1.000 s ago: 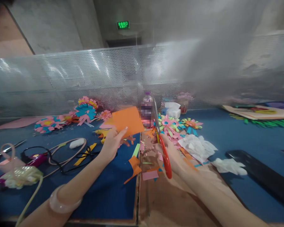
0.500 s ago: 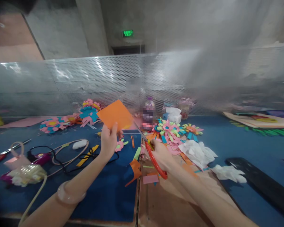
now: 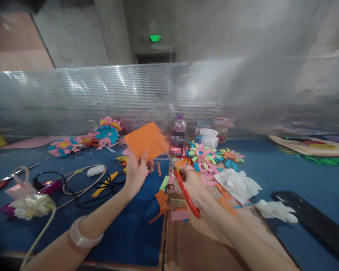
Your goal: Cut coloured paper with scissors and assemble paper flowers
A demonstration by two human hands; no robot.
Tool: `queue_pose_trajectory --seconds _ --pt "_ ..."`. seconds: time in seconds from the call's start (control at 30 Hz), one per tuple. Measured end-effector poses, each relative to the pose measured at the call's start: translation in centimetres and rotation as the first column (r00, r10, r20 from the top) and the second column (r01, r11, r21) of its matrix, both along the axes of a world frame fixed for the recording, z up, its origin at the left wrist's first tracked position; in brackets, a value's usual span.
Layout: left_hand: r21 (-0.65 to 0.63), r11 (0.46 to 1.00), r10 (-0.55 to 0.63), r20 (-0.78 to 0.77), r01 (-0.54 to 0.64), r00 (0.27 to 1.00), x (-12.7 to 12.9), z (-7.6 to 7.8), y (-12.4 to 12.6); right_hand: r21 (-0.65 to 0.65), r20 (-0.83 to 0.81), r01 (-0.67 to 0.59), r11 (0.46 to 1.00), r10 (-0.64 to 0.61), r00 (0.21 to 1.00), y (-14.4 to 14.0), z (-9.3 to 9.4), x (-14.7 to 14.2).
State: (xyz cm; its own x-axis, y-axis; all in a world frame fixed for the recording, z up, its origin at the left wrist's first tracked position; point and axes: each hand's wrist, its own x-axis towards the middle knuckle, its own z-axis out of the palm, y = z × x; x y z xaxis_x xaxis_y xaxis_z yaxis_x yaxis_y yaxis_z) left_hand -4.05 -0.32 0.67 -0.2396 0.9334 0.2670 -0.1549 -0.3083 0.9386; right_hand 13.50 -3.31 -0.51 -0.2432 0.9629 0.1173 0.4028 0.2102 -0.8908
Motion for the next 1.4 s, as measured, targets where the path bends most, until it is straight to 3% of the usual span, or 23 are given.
queue_pose_trajectory --seconds 0.1,0.23,1.03,1.4 --pt "0.155 0.988 0.058 -0.199 -0.027 0.978 0.0 -0.2 0.1 -0.031 -0.036 0.004 1.0 -0.005 0.999 -0.3 0.4 -0.3" --pt "0.204 0.978 0.093 -0.271 -0.037 0.958 0.0 -0.5 0.4 -0.074 0.009 0.064 0.995 -0.063 0.998 -0.8 1.3 -0.5" --pt "0.194 0.98 0.094 -0.298 -0.036 0.95 0.6 -0.5 0.1 -0.002 0.038 0.059 0.998 -0.059 0.998 -0.6 0.9 -0.3" --pt "0.19 0.981 0.09 -0.274 -0.038 0.958 0.5 -0.5 0.1 -0.078 -0.032 0.063 0.995 -0.065 0.997 -0.9 1.0 -0.5"
